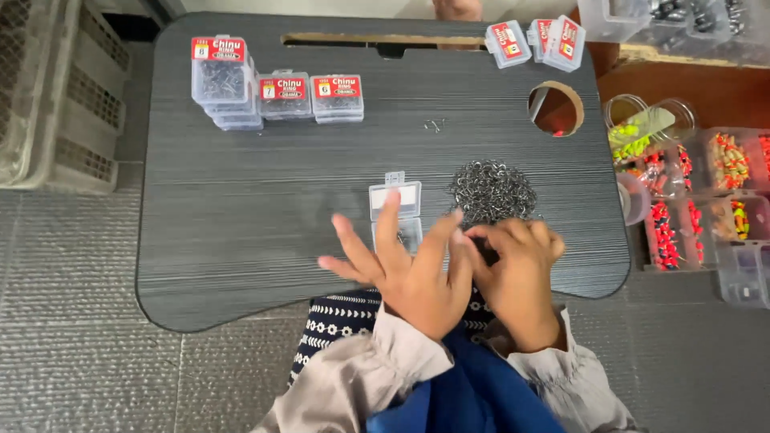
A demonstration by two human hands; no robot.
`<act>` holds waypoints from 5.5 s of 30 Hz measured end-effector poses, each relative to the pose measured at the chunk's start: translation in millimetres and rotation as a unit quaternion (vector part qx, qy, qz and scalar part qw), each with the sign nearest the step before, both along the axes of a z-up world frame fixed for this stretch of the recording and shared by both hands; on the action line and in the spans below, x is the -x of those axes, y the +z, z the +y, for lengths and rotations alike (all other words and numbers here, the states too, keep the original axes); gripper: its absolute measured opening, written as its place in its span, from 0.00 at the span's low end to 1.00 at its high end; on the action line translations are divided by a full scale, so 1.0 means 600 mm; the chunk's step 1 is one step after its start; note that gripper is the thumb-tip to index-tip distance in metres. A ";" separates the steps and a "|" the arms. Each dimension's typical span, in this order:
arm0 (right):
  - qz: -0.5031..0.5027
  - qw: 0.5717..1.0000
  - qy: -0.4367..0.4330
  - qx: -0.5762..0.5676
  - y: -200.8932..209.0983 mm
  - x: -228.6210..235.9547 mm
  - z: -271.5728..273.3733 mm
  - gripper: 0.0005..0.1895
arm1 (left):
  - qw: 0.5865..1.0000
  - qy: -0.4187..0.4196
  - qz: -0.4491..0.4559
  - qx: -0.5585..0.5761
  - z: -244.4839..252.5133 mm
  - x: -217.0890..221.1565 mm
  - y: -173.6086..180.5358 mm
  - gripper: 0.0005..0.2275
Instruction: The person sits at a table and sorts small metal fishing rings from a pile into a small plastic container. They pick up the rings by hand and place them into the container repeatedly.
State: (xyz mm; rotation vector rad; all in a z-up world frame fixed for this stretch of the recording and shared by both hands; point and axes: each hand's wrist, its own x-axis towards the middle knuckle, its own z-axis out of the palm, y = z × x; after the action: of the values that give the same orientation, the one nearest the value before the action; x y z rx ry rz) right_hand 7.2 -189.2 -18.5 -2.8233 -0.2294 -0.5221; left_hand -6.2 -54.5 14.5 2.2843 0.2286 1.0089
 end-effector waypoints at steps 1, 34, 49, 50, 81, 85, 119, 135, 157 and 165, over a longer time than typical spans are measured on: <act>0.003 1.000 0.003 0.003 0.007 0.001 0.004 0.08 | 1.000 0.003 0.003 0.003 0.006 -0.002 0.001 0.08; 0.064 0.997 0.035 -0.038 0.042 -0.015 -0.018 0.02 | 1.000 -0.009 0.002 0.006 0.128 -0.010 -0.039 0.07; 0.049 0.998 0.041 -0.023 0.029 -0.014 0.013 0.03 | 0.993 -0.106 -0.013 -0.048 0.134 -0.017 -0.037 0.05; 0.051 0.997 0.030 -0.041 0.030 -0.012 0.013 0.03 | 0.992 -0.109 -0.011 -0.055 0.134 -0.017 -0.037 0.05; 0.046 0.978 0.131 -0.157 0.099 -0.017 0.098 0.04 | 0.986 -0.163 0.007 -0.031 0.136 -0.024 -0.028 0.13; 0.052 0.981 0.125 -0.142 0.092 -0.016 0.098 0.05 | 0.990 -0.137 0.023 -0.010 0.134 -0.024 -0.026 0.10; 0.052 0.978 0.145 -0.144 0.077 -0.021 0.089 0.04 | 0.988 -0.146 -0.005 0.059 0.144 -0.019 -0.033 0.11; 0.073 0.986 0.096 -0.119 0.042 -0.028 0.084 0.04 | 0.989 -0.116 -0.001 0.089 0.142 -0.019 -0.038 0.11; -0.020 0.969 0.206 -0.133 0.061 -0.028 0.081 0.04 | 0.984 -0.173 0.018 -0.034 0.145 -0.027 -0.030 0.09; 0.049 0.972 0.119 -0.198 0.062 -0.023 0.084 0.03 | 0.983 -0.173 -0.004 0.060 0.148 -0.027 -0.034 0.08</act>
State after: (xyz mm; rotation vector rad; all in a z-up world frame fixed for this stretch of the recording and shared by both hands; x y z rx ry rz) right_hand 20.9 -139.0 18.8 -2.3842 -0.3910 -0.3301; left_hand 9.9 34.2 -5.9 2.1149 -0.1064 0.8003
